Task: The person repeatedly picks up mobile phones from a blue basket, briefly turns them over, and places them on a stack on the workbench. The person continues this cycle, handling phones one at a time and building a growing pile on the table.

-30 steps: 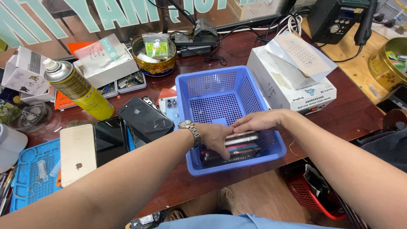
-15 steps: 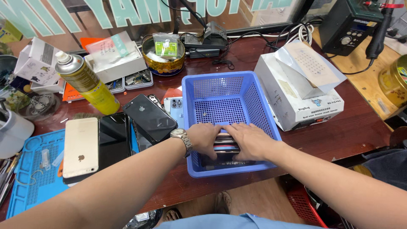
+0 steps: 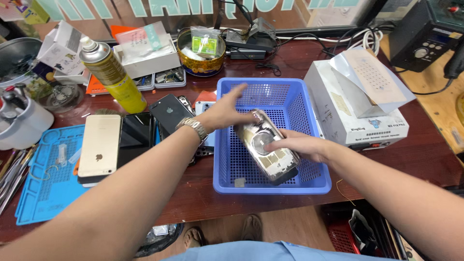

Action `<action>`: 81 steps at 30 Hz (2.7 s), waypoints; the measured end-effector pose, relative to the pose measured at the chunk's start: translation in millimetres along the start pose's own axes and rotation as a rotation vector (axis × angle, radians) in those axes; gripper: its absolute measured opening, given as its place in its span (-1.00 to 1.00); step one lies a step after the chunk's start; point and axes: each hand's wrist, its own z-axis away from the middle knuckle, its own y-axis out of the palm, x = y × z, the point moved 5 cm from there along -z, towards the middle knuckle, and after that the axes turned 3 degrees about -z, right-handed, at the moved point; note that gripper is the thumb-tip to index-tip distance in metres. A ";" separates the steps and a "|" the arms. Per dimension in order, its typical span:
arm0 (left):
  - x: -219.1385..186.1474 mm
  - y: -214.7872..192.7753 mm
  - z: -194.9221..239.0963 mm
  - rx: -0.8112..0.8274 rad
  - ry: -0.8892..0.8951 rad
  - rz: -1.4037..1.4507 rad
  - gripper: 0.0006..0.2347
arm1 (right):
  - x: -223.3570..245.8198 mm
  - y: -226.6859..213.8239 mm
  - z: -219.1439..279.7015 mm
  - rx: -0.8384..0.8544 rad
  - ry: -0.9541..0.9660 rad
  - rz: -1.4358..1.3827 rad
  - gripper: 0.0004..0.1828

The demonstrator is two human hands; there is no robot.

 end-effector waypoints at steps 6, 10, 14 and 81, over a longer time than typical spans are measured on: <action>4.6 -10.8 37.6 -0.374 -0.340 0.559 -0.19 | -0.1 3.1 13.4 0.048 -0.013 -0.635 -0.39; -20.4 -2.9 57.0 -0.235 -0.537 0.743 -0.27 | 46.0 19.1 9.8 0.139 -0.107 -0.687 -0.48; -31.6 -40.0 84.7 -0.261 -0.528 0.915 -0.39 | 107.5 59.6 -3.6 0.226 -0.154 -0.621 -0.51; 194.8 -322.2 352.9 -0.700 -0.941 -0.087 -0.29 | 255.3 469.6 -209.3 0.206 -0.304 -0.378 -0.57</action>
